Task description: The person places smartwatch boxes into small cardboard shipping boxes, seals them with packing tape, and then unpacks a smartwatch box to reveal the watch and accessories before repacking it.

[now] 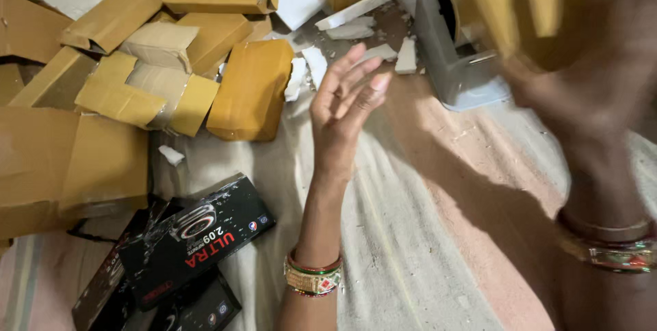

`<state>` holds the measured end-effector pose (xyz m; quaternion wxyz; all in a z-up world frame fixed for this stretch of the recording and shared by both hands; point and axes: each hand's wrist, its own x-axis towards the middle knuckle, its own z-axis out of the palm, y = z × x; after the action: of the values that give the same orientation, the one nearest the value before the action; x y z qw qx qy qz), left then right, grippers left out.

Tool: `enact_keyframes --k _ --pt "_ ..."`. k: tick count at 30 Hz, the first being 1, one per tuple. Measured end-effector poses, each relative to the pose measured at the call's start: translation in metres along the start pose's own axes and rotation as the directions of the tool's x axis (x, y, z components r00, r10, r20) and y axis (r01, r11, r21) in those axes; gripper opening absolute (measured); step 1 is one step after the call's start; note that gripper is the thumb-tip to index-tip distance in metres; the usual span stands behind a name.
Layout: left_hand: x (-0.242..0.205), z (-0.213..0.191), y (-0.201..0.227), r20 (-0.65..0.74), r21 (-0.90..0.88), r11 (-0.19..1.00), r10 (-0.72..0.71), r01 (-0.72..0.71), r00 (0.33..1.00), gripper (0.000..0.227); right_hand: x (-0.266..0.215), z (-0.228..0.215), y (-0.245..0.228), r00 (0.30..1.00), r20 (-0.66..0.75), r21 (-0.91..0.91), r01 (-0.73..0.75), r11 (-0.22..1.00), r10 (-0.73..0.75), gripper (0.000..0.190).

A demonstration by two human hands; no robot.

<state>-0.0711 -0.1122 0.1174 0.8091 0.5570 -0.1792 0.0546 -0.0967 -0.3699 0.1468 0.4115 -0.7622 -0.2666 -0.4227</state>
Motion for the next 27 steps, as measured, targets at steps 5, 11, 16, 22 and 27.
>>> enact_keyframes --k 5,11,16,22,27 --pt "0.0 -0.004 0.001 -0.089 0.025 1.0 -0.017 0.019 0.996 0.051 -0.015 -0.049 0.023 0.942 -0.097 -0.347 -0.334 0.876 0.32 0.074" --pt "-0.001 -0.002 -0.012 -0.051 0.078 0.995 -0.055 0.059 0.997 0.044 -0.019 -0.045 0.044 0.908 -0.096 -0.406 -0.409 0.817 0.407 0.066" --pt "0.001 -0.004 -0.015 -0.03 0.144 0.987 -0.062 0.065 0.998 0.043 -0.021 -0.049 0.049 0.895 -0.136 -0.423 -0.44 0.792 0.425 0.06" --pt "0.002 -0.013 -0.013 -0.078 0.148 0.982 -0.106 0.117 0.991 0.042 -0.024 -0.046 0.056 0.881 -0.148 -0.432 -0.466 0.772 0.45 0.053" --pt "0.008 -0.034 -0.029 -0.115 0.245 0.964 -0.076 0.102 0.99 0.041 -0.029 -0.048 0.059 0.869 -0.148 -0.45 -0.485 0.75 0.473 0.047"
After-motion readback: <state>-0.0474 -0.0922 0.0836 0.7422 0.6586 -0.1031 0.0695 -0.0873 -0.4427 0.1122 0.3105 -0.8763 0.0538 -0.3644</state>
